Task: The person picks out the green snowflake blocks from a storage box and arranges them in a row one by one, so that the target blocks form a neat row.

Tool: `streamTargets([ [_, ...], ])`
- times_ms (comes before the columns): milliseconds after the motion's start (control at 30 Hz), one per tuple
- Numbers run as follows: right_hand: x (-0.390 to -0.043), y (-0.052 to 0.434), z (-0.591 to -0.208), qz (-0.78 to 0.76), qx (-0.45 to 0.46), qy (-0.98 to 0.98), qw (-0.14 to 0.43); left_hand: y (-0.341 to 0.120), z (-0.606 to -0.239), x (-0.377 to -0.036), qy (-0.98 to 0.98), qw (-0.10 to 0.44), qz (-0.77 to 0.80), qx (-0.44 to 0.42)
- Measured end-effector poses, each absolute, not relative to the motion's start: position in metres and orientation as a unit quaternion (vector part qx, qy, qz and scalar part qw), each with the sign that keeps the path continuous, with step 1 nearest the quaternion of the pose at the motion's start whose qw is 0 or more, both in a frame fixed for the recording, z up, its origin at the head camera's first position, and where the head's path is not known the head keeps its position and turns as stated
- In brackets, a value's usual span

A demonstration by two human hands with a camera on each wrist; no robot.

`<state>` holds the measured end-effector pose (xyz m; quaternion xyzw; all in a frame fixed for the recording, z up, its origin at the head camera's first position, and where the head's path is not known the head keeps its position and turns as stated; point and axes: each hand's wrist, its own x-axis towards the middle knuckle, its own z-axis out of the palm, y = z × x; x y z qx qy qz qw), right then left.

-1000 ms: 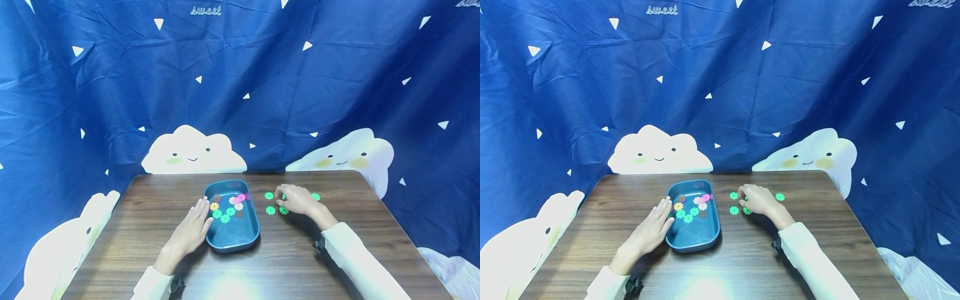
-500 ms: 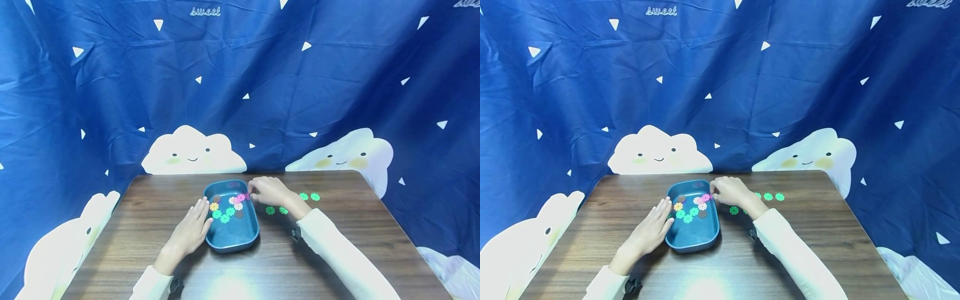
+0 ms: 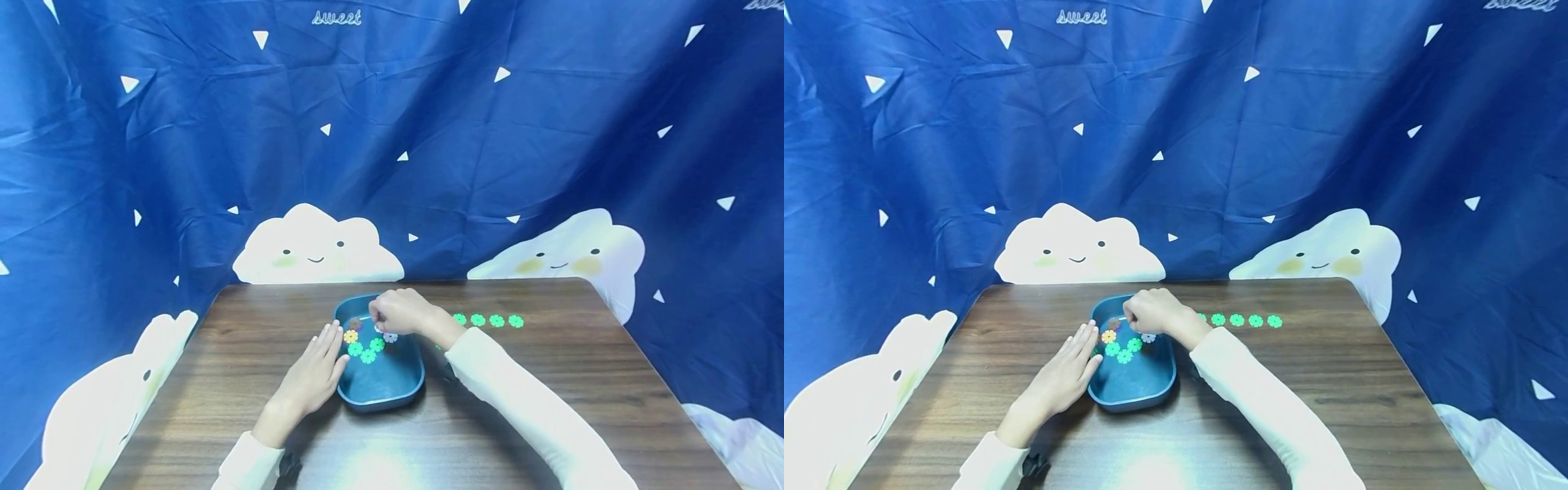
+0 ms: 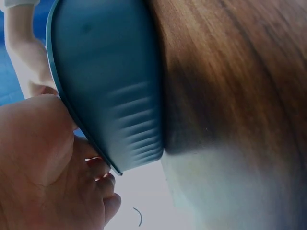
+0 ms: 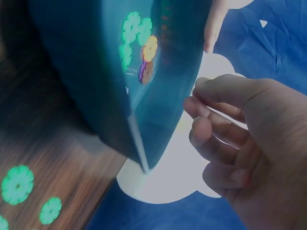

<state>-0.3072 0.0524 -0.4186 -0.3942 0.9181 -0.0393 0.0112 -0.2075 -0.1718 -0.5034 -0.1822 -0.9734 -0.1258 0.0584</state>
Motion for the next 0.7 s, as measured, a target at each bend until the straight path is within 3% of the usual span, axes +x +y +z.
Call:
streamTargets([
  [433, -0.314, 0.01, -0.43, -0.026, -0.425, 0.903, 0.057, -0.171, -0.503, -0.208, -0.977, 0.039, -0.109, -0.177],
  [700, -0.316, -0.008, -0.441, -0.016, -0.437, 0.895, 0.086, -0.171, -0.503, -0.208, -0.975, 0.063, -0.106, -0.187],
])
